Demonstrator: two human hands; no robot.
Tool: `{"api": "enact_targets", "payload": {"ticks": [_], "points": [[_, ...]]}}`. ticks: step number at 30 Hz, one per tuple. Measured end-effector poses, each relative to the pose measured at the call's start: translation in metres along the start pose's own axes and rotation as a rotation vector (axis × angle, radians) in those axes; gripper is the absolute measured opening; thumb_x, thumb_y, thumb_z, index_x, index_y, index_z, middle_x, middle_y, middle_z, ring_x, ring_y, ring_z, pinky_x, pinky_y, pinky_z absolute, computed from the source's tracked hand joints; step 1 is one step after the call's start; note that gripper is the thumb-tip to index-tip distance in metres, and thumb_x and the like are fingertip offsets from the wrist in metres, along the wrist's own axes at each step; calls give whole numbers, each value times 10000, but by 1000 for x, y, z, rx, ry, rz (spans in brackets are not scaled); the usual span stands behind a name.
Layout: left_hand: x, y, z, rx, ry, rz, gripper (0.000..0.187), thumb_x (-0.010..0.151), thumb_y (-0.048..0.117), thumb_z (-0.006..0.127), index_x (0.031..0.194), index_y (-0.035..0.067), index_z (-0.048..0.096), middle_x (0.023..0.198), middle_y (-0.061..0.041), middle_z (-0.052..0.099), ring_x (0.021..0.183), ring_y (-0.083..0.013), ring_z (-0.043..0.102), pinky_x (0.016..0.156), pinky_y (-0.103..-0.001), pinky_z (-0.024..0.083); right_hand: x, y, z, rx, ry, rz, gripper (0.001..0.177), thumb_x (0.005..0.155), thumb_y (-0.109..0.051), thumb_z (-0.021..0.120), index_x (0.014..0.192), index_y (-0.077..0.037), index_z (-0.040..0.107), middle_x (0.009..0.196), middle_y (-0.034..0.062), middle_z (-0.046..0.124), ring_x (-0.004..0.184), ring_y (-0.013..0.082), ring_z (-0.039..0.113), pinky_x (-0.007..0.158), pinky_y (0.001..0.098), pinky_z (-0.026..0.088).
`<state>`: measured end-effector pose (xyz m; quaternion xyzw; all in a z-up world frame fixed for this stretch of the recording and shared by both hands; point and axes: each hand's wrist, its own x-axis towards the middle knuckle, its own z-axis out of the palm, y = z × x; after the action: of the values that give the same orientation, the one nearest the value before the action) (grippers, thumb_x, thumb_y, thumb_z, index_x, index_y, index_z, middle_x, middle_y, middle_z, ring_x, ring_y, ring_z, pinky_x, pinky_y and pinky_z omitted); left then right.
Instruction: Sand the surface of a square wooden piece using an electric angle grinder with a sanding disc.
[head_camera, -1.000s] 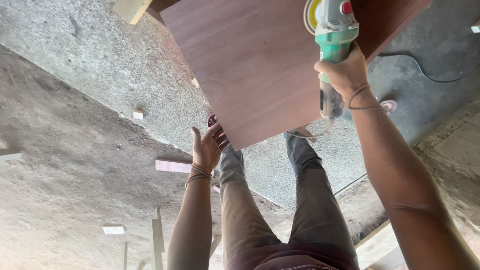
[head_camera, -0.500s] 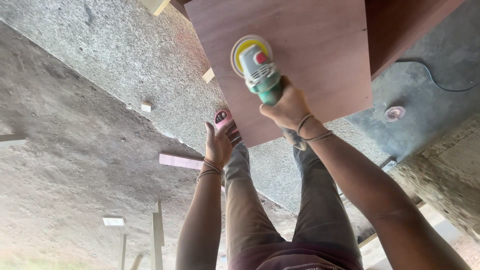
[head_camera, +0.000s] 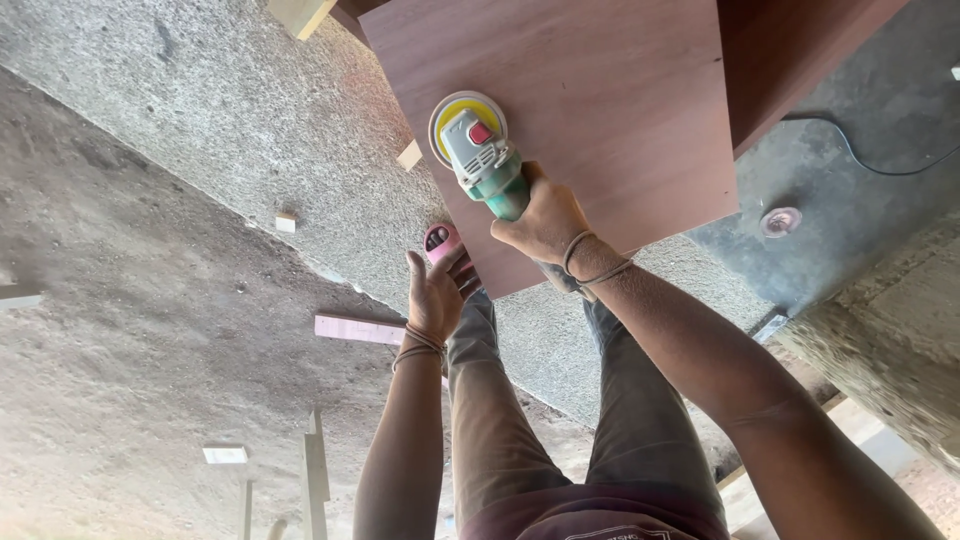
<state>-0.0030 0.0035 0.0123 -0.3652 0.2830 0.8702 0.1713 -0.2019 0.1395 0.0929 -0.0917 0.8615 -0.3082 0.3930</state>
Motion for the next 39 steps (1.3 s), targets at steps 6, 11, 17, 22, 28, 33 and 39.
{"api": "enact_targets", "payload": {"ticks": [6,11,17,22,28,33,39], "points": [[0,-3,-2,2,17,3,1274,790,946,225,1548,-68,366,1510,-278,499,1404,-402,480,1198,-540,331,-3,10,-10,8,-3,15,582,696,-264,740,1193,-25,553,931,163,740,818,302,763,763,411,640],[2,-4,-4,-8,41,-6,1266,792,943,225,1542,-66,370,1507,-277,507,1402,-396,487,1198,-541,339,-4,27,-24,26,32,-6,592,702,-260,740,1211,-20,557,960,165,741,837,300,761,775,411,640],[3,-5,-6,-43,46,-1,1252,784,941,267,1535,-52,395,1483,-260,535,1380,-393,512,1192,-542,350,-8,45,-50,32,72,-6,622,713,-263,732,1255,-17,549,1021,168,735,887,302,758,813,405,640],[2,-2,-2,-37,64,9,1241,784,942,292,1525,-44,424,1445,-245,566,1347,-387,536,1177,-537,373,-11,59,-71,53,117,25,625,708,-270,744,1252,-21,565,1082,161,730,954,299,742,870,411,612],[0,-1,0,-14,96,10,1255,781,944,300,1509,-70,432,1418,-261,578,1324,-389,556,1160,-536,398,-11,87,-90,110,168,23,582,710,-248,742,1215,-8,578,1033,134,718,905,257,730,830,386,620],[0,1,3,0,128,7,1274,768,954,303,1509,-74,429,1431,-253,570,1335,-392,542,1171,-523,382,-13,110,-111,186,200,-19,546,713,-225,751,1181,4,587,997,109,701,877,235,704,798,376,613],[3,-1,2,16,165,13,1284,757,954,320,1517,-77,404,1454,-251,554,1362,-400,520,1184,-525,362,-21,120,-145,183,243,68,539,706,-220,756,1177,-14,593,982,90,704,849,214,709,777,363,612]]}}
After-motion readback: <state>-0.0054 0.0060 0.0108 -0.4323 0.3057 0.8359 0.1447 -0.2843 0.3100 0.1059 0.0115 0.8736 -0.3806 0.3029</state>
